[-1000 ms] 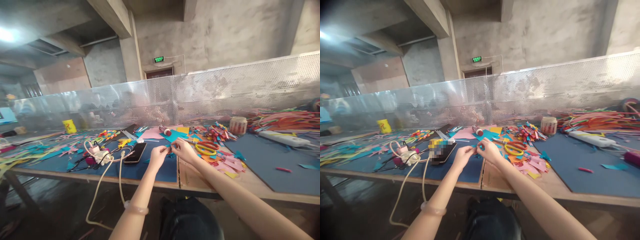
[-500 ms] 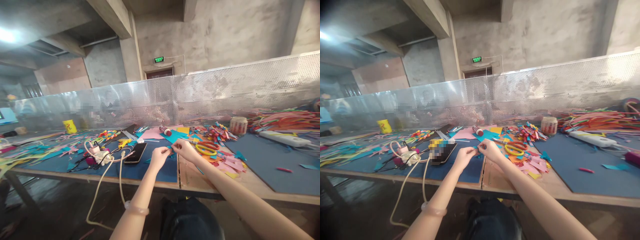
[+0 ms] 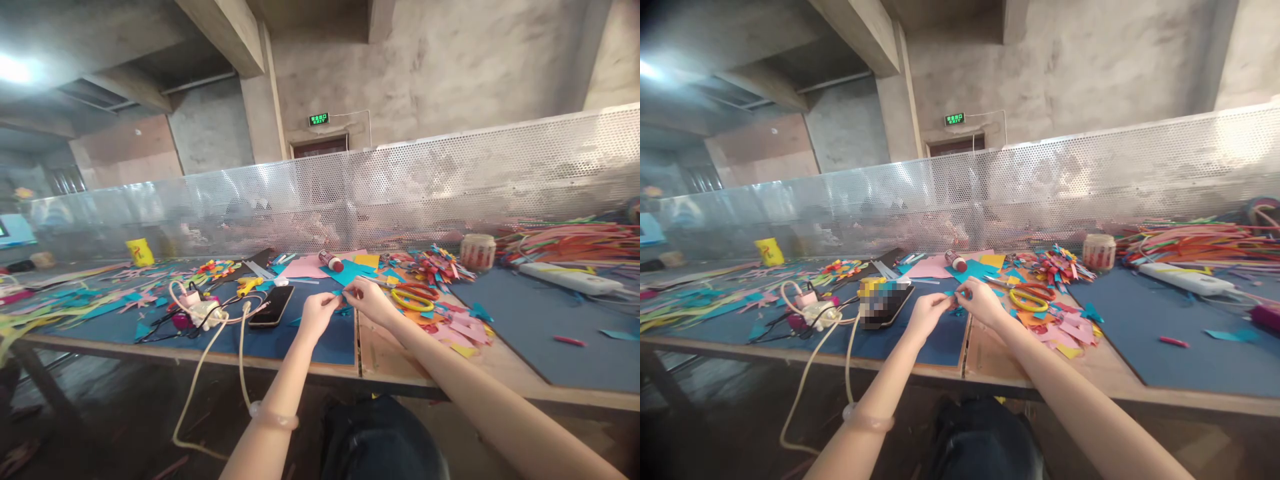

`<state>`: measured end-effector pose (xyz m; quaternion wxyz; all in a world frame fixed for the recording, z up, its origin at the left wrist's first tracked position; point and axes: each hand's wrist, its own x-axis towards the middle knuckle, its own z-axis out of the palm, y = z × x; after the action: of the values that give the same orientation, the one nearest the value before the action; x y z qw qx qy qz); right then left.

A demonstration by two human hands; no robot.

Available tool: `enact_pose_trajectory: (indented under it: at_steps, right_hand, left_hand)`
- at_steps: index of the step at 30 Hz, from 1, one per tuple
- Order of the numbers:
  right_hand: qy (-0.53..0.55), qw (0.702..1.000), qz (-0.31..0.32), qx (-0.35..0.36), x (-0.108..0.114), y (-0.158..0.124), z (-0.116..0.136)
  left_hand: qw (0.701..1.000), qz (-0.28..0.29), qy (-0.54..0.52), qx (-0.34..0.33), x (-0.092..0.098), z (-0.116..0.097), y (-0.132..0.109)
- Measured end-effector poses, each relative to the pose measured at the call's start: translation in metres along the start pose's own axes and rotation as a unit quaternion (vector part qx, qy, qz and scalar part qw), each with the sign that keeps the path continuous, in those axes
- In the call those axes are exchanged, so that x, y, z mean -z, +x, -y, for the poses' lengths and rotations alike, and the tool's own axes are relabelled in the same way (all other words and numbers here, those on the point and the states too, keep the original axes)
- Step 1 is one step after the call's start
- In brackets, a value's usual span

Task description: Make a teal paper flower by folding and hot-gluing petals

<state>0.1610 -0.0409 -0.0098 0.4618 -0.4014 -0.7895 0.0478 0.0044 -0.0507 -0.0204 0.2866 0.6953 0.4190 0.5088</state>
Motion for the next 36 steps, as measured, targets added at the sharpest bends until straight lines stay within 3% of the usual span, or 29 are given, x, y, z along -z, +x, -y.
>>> enact_pose_trajectory:
  at_steps: [7,12,22,28,36]
  right_hand:
    - [0.014,1.000,-0.010,-0.017,-0.008,-0.007,0.005]
    - [0.105,0.993,0.011,-0.051,0.002,-0.003,0.007]
    - [0.327,0.918,0.130,-0.185,0.012,0.000,-0.007]
    - [0.364,0.901,0.124,-0.200,0.007,0.001,-0.009]
    - [0.357,0.905,0.089,-0.213,-0.001,0.001,-0.012]
  left_hand:
    - [1.000,-0.003,0.001,0.005,-0.001,0.000,-0.001]
    - [1.000,0.006,-0.016,0.010,0.000,-0.002,-0.001]
    - [0.999,0.021,-0.040,0.015,-0.002,-0.007,-0.001]
    - [0.999,0.026,-0.044,0.018,-0.002,-0.005,0.000]
    - [0.998,0.033,-0.045,0.024,-0.002,-0.003,0.000]
